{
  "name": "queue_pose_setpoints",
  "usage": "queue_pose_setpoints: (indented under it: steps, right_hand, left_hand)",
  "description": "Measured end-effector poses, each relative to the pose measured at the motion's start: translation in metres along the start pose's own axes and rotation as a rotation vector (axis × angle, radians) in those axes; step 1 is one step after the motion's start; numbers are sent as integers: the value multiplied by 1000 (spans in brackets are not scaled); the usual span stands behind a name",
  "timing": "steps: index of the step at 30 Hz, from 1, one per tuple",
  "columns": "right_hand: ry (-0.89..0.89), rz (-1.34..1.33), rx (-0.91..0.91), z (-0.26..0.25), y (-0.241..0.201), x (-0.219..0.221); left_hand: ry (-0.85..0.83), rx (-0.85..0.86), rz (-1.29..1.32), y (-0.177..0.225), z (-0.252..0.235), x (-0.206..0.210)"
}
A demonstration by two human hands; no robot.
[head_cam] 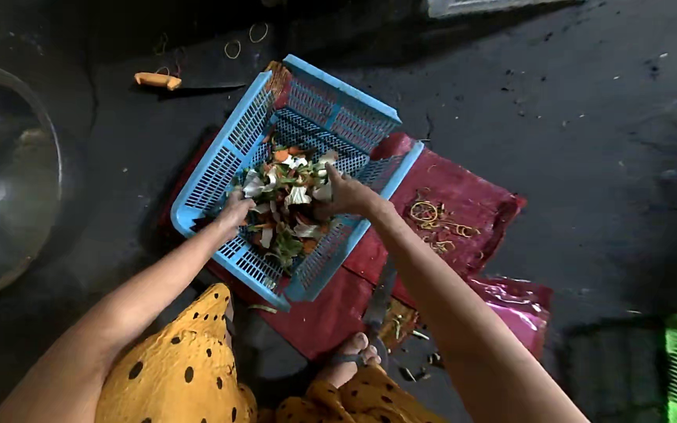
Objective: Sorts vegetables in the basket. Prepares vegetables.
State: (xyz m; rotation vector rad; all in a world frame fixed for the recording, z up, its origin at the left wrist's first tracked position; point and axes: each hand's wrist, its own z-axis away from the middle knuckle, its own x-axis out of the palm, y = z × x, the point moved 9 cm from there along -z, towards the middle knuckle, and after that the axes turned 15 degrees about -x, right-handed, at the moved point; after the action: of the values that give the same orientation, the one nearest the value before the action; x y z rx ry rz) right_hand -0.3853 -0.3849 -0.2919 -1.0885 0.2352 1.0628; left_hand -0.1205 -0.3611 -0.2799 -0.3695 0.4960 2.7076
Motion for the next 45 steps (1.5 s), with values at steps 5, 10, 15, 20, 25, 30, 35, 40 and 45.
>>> queue_pose_setpoints:
  steps: [5, 10, 15, 20, 25, 30, 35, 40, 45]
  right_hand:
    - [-116, 126, 59, 11, -28, 54]
    - [-27, -31, 124, 19, -44, 68]
    - [41, -488, 137, 22, -38, 87]
    - [42, -999, 234, 39, -51, 107]
    - [-28, -1169, 316, 65, -71, 83]
    - [45, -1153, 142, 51, -85, 25]
    - [286, -741, 1, 9, -50, -29]
    - [344, -213, 42, -31, 7, -23]
    - [142, -292, 3, -15, -8, 34]
  left_hand:
    - [18, -88, 190, -55, -22, 34]
    - [-118, -351, 379, -67, 7, 85]
    - [-213, -365, 445, -66, 7, 96]
    - [-196, -223, 320, -58, 9, 74]
    - [-221, 59, 103, -15, 41, 53]
    - [-133, 235, -3, 38, 38, 28]
    - [37, 418, -98, 67, 14, 7]
    - [173, 655, -522, 70, -7, 16]
    - [93, 425, -593, 44, -19, 26]
